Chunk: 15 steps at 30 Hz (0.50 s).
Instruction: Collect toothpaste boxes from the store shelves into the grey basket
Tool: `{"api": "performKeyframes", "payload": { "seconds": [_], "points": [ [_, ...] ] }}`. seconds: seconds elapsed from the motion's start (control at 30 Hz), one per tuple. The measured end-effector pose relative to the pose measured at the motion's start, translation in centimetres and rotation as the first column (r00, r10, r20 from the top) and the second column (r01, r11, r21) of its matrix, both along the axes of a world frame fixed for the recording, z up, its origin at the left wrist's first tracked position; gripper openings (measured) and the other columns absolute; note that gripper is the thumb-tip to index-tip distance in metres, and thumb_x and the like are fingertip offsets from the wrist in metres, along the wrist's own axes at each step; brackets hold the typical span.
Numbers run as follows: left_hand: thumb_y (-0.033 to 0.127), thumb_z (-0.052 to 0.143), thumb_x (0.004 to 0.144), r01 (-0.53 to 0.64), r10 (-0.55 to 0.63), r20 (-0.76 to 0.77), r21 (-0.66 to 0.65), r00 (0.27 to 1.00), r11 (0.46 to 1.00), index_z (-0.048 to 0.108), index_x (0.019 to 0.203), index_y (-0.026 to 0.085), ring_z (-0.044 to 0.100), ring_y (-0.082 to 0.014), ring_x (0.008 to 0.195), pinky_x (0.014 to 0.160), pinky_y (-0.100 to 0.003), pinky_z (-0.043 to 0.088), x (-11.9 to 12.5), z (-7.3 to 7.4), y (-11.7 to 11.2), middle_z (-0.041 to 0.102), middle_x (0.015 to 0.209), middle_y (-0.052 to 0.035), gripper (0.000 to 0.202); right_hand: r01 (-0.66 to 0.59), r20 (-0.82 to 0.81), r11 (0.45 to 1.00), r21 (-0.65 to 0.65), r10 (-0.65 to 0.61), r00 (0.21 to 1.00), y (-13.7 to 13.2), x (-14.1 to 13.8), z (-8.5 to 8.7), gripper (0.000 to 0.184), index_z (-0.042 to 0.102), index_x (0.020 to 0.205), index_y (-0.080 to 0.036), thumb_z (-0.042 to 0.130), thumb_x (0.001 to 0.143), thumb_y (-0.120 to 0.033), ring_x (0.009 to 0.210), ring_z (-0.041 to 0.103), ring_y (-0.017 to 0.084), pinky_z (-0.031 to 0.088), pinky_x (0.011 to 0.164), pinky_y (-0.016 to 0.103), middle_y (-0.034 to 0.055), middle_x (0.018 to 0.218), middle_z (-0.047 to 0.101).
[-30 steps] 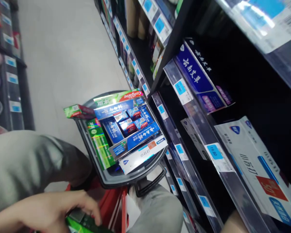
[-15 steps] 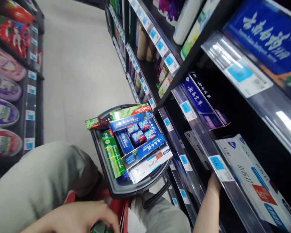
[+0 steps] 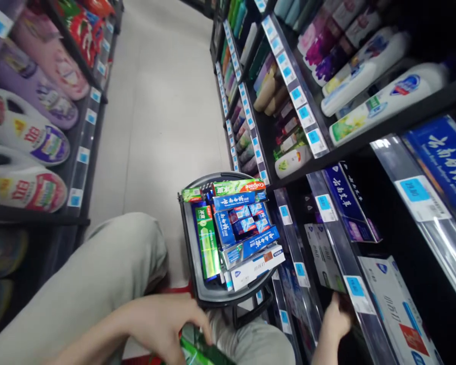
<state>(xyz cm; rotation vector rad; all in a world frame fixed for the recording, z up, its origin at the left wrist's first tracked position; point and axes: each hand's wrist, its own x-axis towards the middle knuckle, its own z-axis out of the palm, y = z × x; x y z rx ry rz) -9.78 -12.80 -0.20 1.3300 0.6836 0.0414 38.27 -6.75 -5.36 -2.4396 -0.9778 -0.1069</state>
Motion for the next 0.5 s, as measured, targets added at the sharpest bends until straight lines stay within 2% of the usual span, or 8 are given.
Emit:
{"api": "performKeyframes", "payload": {
  "seconds": [0.07,0.13,0.17,0.23,0.3,0.33,0.4,0.5],
  "points": [
    [0.042,0.08,0.059,-0.086,0.089,0.051,-0.055,0.995,0.995,0.069,0.111,0.027,0.066,-0.0204,0.084,0.07,-0.023,0.048,-1.6,-0.1,0.4,0.073,0.099,-0.0015,0.055,-0.009,-0.105,0.998,0.057,0.015,0.994,-3.6,-3.1,-0.1,0.061,0.059,0.11,-0.017,0.052,0.067,-0.061,0.107,0.06,0.039,0.046,0.091,0.049,0.0211,0.104,0.066],
    [0.037,0.08,0.055,-0.176,0.191,0.107,-0.138,0.976,0.975,0.069,0.11,0.023,0.066,-0.0202,0.083,0.069,-0.022,0.048,-3.1,-0.3,0.8,0.073,0.098,-0.0014,0.057,-0.073,-0.301,0.99,0.124,0.107,0.948,-7.3,-7.0,-0.5,0.056,0.058,0.108,-0.023,0.051,0.07,-0.064,0.095,0.066,0.031,0.051,0.086,0.043,0.0118,0.1,0.068],
    [0.034,0.08,0.054,-0.222,0.246,0.135,-0.171,0.96,0.96,0.07,0.109,0.022,0.065,-0.0205,0.083,0.07,-0.022,0.049,-3.8,-0.3,1.0,0.073,0.098,-0.0009,0.057,-0.091,-0.52,0.976,0.199,0.184,0.834,-9.1,-9.0,-0.7,0.05,0.061,0.099,-0.025,0.055,0.069,-0.063,0.089,0.066,0.029,0.052,0.085,0.043,0.0082,0.096,0.068],
    [0.031,0.079,0.054,-0.295,0.333,0.168,-0.218,0.928,0.931,0.071,0.106,0.022,0.064,-0.0215,0.084,0.07,-0.023,0.048,-4.6,-0.4,1.4,0.072,0.096,0.0009,0.053,-0.126,-0.859,0.972,0.196,0.232,0.456,-12.0,-12.9,-0.9,0.048,0.065,0.093,-0.029,0.053,0.069,-0.07,0.084,0.066,0.029,0.053,0.078,0.047,0.005,0.093,0.069],
    [0.029,0.077,0.055,-0.342,0.387,0.179,-0.236,0.905,0.91,0.072,0.103,0.023,0.063,-0.0231,0.086,0.071,-0.024,0.048,-4.9,-0.5,1.5,0.072,0.095,0.0021,0.049,-0.138,-0.971,0.978,0.158,0.179,0.159,-13.8,-16.2,-0.9,0.056,0.068,0.089,-0.031,0.046,0.069,-0.078,0.088,0.066,0.032,0.054,0.071,0.047,0.0061,0.096,0.07],
    [0.028,0.076,0.055,-0.353,0.398,0.181,-0.237,0.899,0.905,0.072,0.102,0.023,0.063,-0.0238,0.086,0.071,-0.025,0.048,-4.9,-0.5,1.5,0.072,0.095,0.0023,0.048,-0.139,-0.985,0.98,0.143,0.155,0.077,-14.1,-17.5,-0.7,0.058,0.069,0.086,-0.03,0.046,0.067,-0.08,0.088,0.065,0.033,0.054,0.066,0.045,0.0065,0.097,0.07],
    [0.025,0.076,0.054,-0.353,0.396,0.186,-0.227,0.899,0.908,0.073,0.101,0.023,0.062,-0.0247,0.088,0.072,-0.025,0.047,-4.7,-0.7,1.3,0.071,0.096,0.0018,0.047,-0.136,-0.987,0.978,0.159,0.161,0.01,-14.0,-19.4,-0.2,0.055,0.067,0.082,-0.026,0.059,0.061,-0.075,0.08,0.066,0.03,0.054,0.055,0.039,0.006,0.094,0.07],
    [0.02,0.078,0.052,-0.395,0.442,0.189,-0.241,0.877,0.887,0.073,0.1,0.019,0.062,-0.0234,0.085,0.07,-0.024,0.046,-4.1,-1.6,0.6,0.071,0.095,-0.0015,0.049,-0.149,-0.971,0.961,0.232,0.238,0.023,-12.6,-21.1,0.6,0.053,0.062,0.088,-0.02,0.073,0.057,-0.062,0.056,0.06,0.019,0.045,0.039,0.027,0.0022,0.075,0.067]
  ]
}}
